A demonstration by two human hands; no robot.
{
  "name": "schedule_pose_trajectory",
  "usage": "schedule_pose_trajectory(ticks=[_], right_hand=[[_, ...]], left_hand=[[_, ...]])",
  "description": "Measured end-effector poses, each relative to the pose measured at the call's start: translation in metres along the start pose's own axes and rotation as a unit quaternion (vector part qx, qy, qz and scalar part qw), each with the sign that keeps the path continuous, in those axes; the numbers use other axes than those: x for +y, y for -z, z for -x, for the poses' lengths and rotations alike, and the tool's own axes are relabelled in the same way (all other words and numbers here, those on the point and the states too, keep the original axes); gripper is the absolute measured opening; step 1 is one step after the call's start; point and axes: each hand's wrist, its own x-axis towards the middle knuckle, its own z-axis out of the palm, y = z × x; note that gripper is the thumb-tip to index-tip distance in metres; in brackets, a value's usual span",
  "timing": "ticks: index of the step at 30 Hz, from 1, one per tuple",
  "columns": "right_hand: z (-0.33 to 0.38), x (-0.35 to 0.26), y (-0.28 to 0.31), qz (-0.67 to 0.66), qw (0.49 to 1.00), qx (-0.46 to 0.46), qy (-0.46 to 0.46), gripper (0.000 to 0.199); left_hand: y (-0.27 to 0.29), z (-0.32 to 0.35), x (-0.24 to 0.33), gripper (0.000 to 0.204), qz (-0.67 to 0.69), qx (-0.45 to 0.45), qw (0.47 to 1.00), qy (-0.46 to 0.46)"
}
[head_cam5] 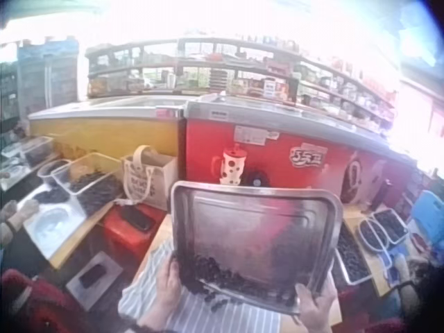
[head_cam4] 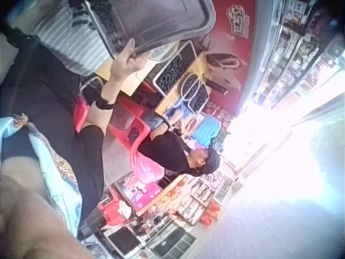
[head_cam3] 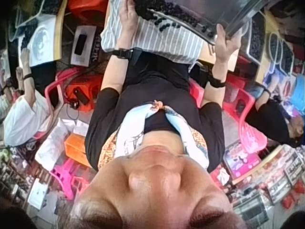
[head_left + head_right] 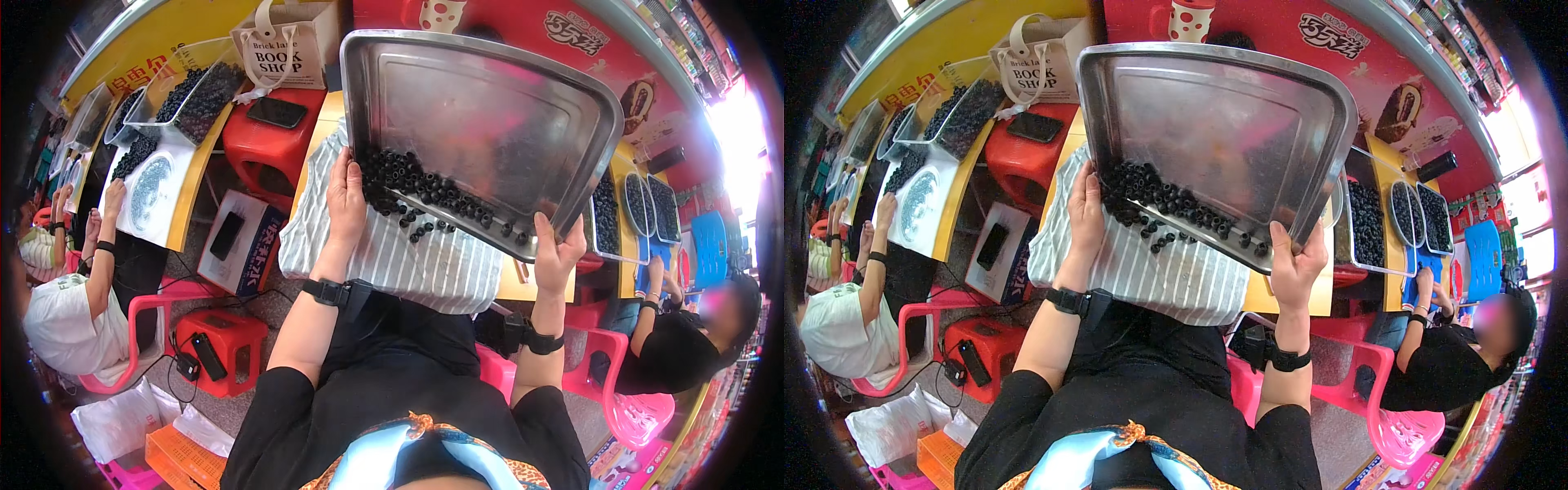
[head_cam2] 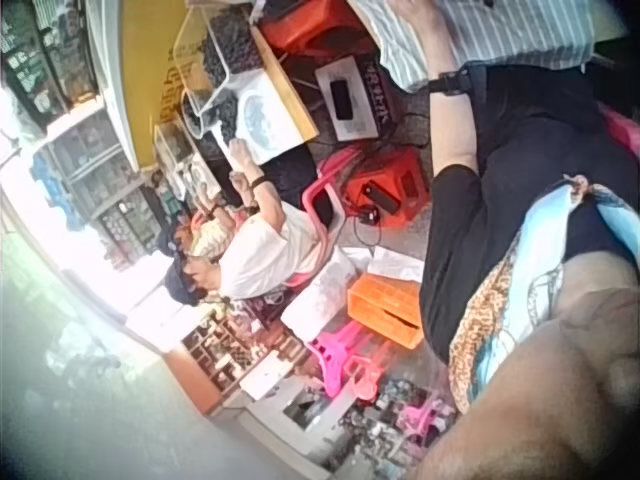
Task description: Manually cleaning or sorting small black plastic buttons or components on a work table.
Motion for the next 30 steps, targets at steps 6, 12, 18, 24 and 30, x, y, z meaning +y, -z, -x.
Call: schedule_pose_trajectory(ticks=[6, 12, 18, 24, 30], right_hand=[[-0.002, -0.001, 0.004, 0.010, 0.999, -0.003, 0.031, 0.029], [0.000, -0.003, 0.005, 0.059, 0.998, -0.010, 0.035, 0.031], [0.000, -0.004, 0.001, 0.057, 0.997, 0.012, 0.050, 0.030], [-0.001, 0.001, 0.001, 0.064, 0.995, 0.014, 0.080, 0.027], [0.001, -0.001, 0.002, 0.058, 0.996, 0.020, 0.059, 0.023]], left_hand=[[0.003, 0.000, -0.006, 0.049, 0.027, -0.019, 0.999, -0.006], [0.000, 0.000, -0.003, 0.047, 0.033, -0.012, 0.999, 0.006], [-0.001, 0.000, 0.001, 0.043, -0.011, -0.004, 1.000, -0.013], [0.007, 0.004, 0.010, 0.055, -0.099, -0.039, 0.993, -0.049], [0.039, 0.056, 0.087, 0.087, -0.408, -0.278, 0.851, -0.178]])
